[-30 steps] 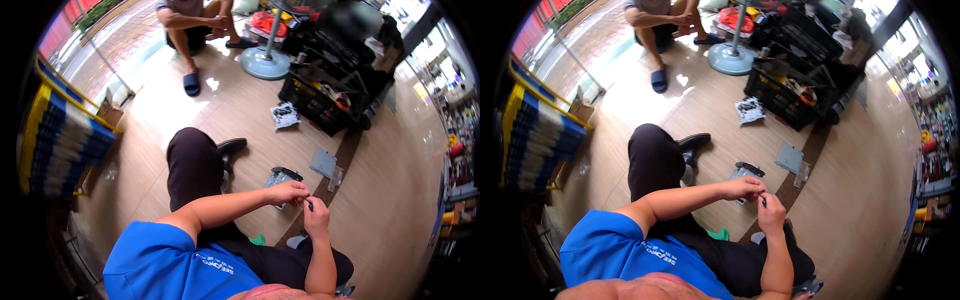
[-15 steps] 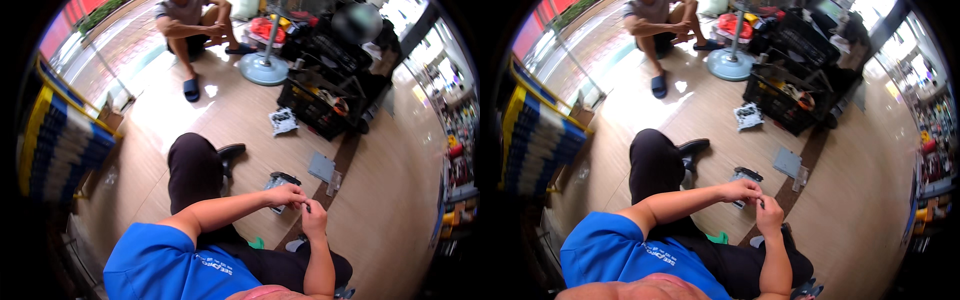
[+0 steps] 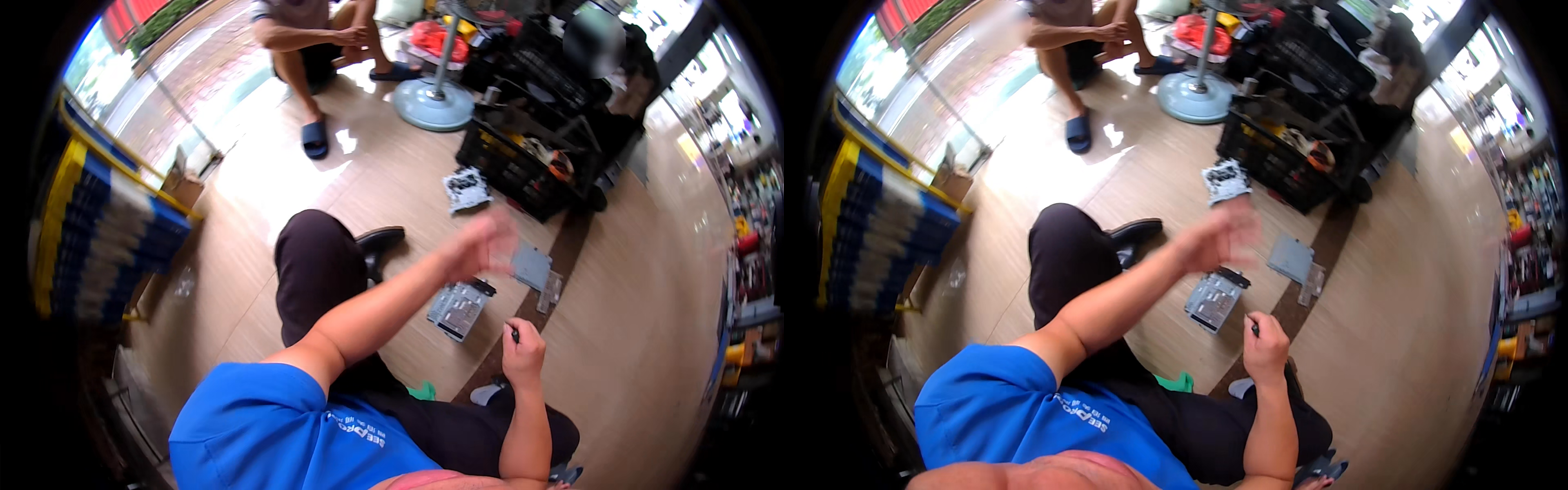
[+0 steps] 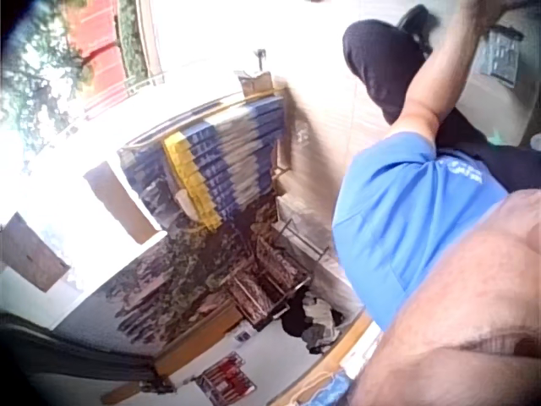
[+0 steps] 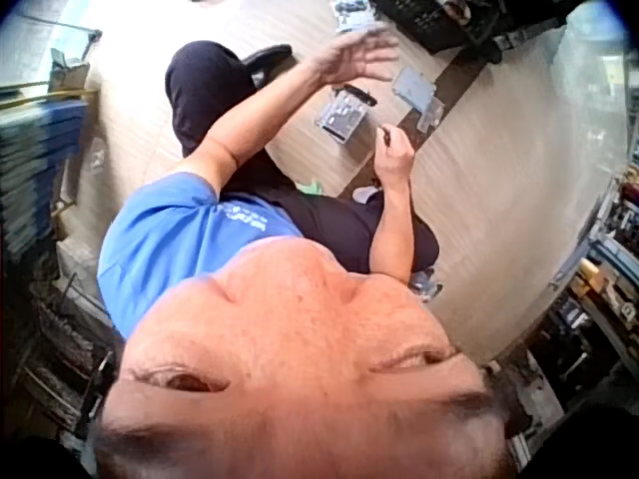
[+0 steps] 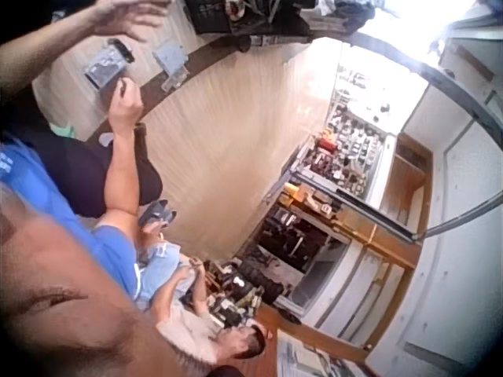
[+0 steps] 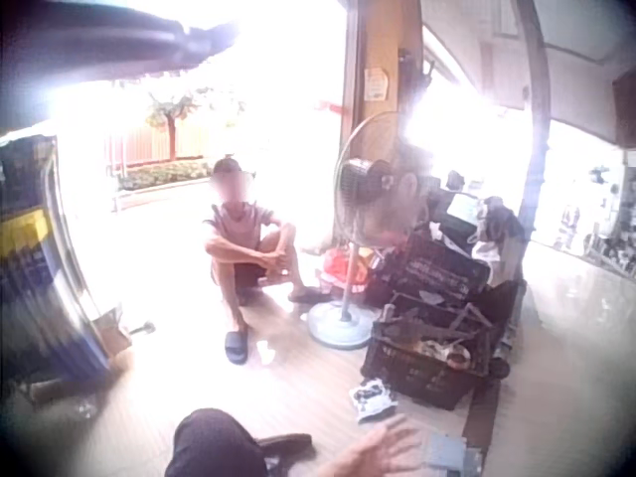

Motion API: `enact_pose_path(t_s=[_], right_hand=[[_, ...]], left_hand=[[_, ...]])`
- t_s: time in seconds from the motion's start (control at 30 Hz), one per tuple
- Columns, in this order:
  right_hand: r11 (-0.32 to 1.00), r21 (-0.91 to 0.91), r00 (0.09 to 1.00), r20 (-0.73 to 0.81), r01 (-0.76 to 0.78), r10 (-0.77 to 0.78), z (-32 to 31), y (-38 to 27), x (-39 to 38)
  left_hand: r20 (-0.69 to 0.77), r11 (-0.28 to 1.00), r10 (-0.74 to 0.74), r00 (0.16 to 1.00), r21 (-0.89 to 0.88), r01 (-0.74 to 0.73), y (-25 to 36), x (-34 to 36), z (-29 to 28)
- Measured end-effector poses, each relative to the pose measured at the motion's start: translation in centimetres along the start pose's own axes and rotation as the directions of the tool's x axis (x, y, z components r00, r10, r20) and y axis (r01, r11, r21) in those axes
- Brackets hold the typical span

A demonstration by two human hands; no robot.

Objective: The person disassembles a silver electronic housing using a screwdriver, removing small screws and placing them on the floor before detaching internal components.

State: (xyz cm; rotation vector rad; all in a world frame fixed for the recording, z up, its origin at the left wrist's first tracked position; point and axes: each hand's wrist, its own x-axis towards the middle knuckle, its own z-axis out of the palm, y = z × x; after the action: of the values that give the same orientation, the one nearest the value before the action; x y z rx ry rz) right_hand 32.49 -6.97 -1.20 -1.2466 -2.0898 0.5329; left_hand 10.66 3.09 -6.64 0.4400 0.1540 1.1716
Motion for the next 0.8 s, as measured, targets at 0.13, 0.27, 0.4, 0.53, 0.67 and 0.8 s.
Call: enact_pose_path(t_s=[0.13,0.27,0.4,0.53,0.67,0.8], right_hand=[[1.000,0.019,1.000,-0.023,-0.013,0.014,-0.9,-0.4,0.9],[0.999,-0.045,0.999,-0.036,-0.002,0.001,-1.1,1.1,0.1],[0.999,-0.026,0.999,-0.021,-0.037,0.037,-2.2,0.0,0.1],[0.998,-0.044,0.998,-0.057,-0.033,0.030,-3.1,-0.4,0.3],[0.997,-0.050,0.997,-0.036,0.067,-0.069,-1.5,-0.3,0.2],[0.999,-0.012,0.999,-0.027,0.043,-0.043,-2.2,-0.7,0.9]], left_hand=[[0.271,0.939,0.342,0.900,-0.141,-0.315,10.3,7.4,4.9],[0.186,0.929,0.367,0.911,-0.110,-0.352,13.5,12.7,9.8],[0.232,0.952,0.306,0.923,-0.083,-0.294,11.5,14.3,11.8],[0.058,0.985,0.138,0.989,-0.112,-0.131,7.4,12.2,8.7],[-0.057,0.950,0.279,0.959,-0.130,-0.284,10.1,11.4,7.2],[0.554,0.942,0.337,0.761,-0.199,-0.272,15.9,14.8,20.9]])
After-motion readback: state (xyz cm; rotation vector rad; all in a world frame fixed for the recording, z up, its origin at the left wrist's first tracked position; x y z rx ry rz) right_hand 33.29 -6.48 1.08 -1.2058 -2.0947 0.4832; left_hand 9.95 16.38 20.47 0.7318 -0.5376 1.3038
